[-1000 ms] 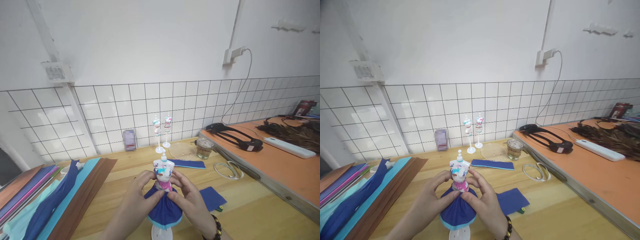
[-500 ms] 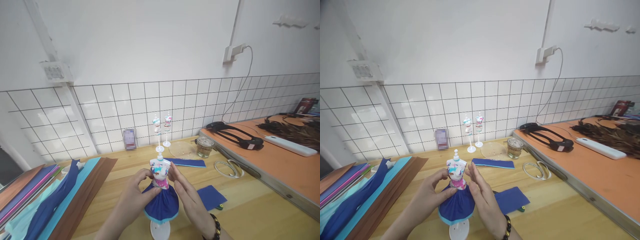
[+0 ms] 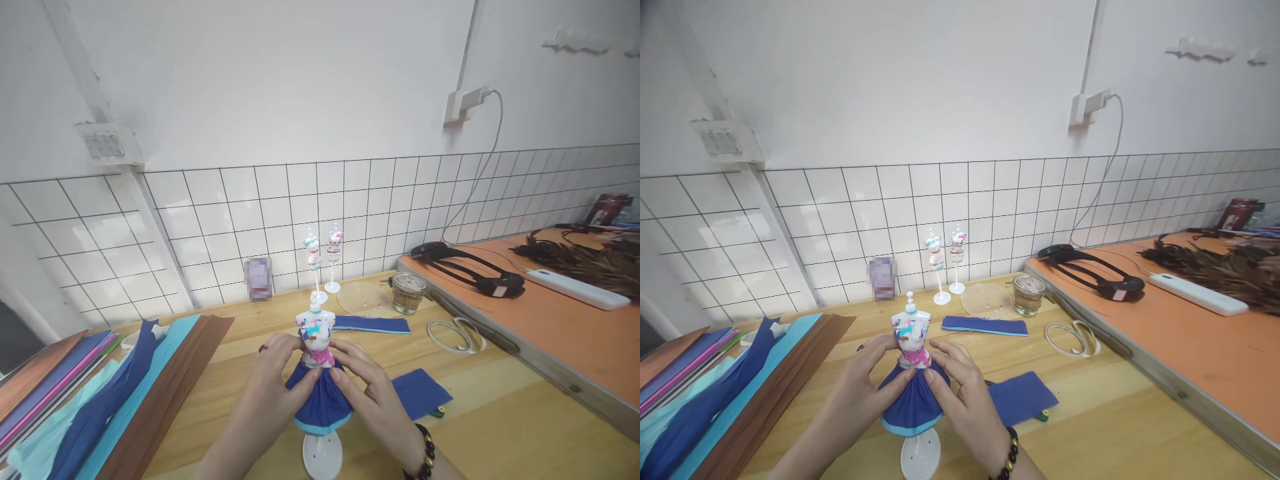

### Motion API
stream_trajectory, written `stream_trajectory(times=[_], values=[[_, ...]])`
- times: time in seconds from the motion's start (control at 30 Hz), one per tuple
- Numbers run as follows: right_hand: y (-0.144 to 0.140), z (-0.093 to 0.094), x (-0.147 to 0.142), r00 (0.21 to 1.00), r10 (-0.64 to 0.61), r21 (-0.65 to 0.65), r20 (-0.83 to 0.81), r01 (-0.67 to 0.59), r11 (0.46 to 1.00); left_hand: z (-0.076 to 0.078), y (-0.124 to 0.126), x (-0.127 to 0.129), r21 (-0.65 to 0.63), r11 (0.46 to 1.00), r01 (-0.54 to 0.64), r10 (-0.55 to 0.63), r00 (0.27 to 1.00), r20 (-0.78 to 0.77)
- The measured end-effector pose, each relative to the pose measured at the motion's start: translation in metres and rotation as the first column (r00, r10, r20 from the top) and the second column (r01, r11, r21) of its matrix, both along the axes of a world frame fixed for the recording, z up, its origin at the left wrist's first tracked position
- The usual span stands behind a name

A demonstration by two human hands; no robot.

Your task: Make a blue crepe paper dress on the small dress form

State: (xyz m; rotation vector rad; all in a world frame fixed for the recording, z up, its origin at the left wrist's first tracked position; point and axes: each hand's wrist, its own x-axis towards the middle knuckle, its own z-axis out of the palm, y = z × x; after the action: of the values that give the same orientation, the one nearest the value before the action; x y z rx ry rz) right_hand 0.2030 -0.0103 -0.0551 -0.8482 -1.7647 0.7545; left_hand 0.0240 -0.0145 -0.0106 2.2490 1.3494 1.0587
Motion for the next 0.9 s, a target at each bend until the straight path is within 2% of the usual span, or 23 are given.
stream_trajectory(times=[0.13,0.27,0.43,0.53,0.63,0.9], values=[[-0.001,-0.002,-0.001,0.999,-0.031,0.004,-0.007,0.031,1.0,-0.001,0.001,0.001,0.042,0.999,0.012,-0.011,1.0,-0.023],[-0.003,-0.004,-0.003,1.0,-0.017,0.01,-0.02,0.017,1.0,0.0,0.0,0.003,0.024,0.999,0.022,-0.022,1.0,-0.012],[-0.003,-0.004,-0.003,1.0,-0.022,-0.015,-0.022,0.022,1.0,0.002,-0.002,0.003,-0.028,0.998,0.054,-0.051,0.994,0.1],[-0.003,-0.003,-0.002,1.0,-0.007,-0.011,-0.006,0.007,1.0,0.005,-0.002,0.002,-0.1,0.993,0.066,-0.049,0.986,0.162],[-0.003,-0.002,-0.002,1.0,-0.005,-0.034,-0.02,0.004,0.999,0.007,-0.003,0.002,-0.203,0.978,0.038,0.001,0.982,0.188],[0.003,-0.008,0.002,0.958,-0.201,-0.24,-0.205,0.15,0.959,0.005,0.009,-0.009,-0.221,0.975,0.004,0.052,0.967,0.25]])
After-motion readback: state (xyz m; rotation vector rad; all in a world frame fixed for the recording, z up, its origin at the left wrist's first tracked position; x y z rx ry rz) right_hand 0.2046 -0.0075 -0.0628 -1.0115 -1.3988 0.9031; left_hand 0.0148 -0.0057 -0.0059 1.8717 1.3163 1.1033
